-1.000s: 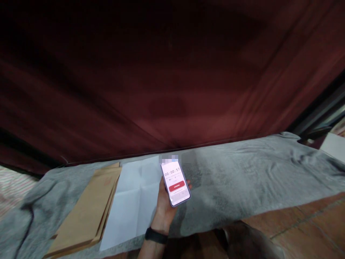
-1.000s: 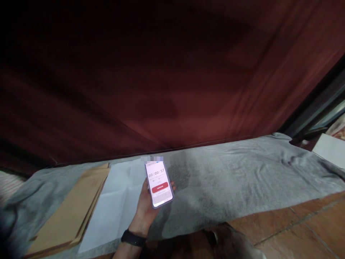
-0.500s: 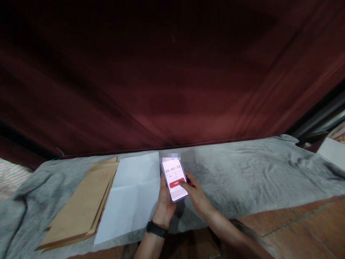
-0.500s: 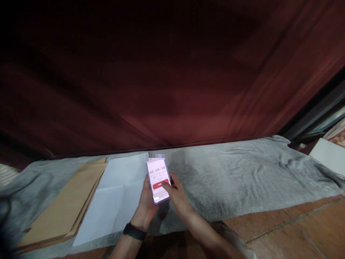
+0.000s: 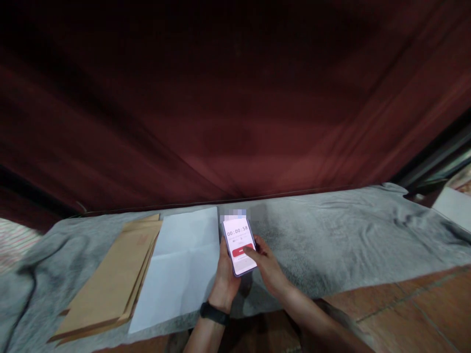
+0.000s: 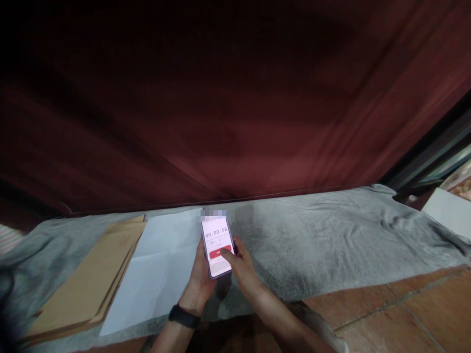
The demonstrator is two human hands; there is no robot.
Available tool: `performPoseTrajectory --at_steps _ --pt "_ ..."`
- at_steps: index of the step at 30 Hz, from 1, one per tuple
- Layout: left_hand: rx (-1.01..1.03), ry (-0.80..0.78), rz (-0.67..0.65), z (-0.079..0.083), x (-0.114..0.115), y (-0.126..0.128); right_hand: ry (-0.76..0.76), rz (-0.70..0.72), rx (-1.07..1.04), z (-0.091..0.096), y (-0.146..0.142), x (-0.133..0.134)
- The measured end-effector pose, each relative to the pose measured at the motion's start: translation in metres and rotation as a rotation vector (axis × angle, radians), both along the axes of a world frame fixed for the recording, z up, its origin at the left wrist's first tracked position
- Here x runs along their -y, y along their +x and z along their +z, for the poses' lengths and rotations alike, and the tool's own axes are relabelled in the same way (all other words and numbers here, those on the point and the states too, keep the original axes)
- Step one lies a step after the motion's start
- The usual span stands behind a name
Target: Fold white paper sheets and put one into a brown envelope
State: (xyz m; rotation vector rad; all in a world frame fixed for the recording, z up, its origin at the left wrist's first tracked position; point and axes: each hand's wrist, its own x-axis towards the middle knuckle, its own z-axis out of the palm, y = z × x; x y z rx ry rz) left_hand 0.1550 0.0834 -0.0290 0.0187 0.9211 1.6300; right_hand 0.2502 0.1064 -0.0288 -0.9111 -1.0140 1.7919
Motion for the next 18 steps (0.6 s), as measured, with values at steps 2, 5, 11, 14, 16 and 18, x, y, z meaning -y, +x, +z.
performPoseTrajectory --at_steps 2,5,11,14,16,18 --pt "-0.016 0.006 0.029 -0.002 0.000 0.000 0.000 -0.002 0.006 0.000 -0.001 0.000" --pt "-0.022 0.012 0.056 -0.005 -0.001 0.000 -0.027 -0.028 -0.003 -0.003 -0.002 0.000" --pt "0.050 0.014 -0.003 -0.004 -0.001 -0.003 -0.066 0.000 -0.034 -0.007 0.003 -0.003" --pt "0.059 0.043 -0.026 -0.003 0.000 -0.002 -0.008 0.024 0.022 -0.010 0.008 -0.005" --pt "0.053 0.039 -0.029 -0.004 -0.001 -0.001 0.058 -0.005 0.104 -0.014 0.011 -0.006" --pt "0.051 0.022 -0.006 -0.006 -0.001 0.001 0.158 -0.022 0.195 -0.018 0.014 -0.006"
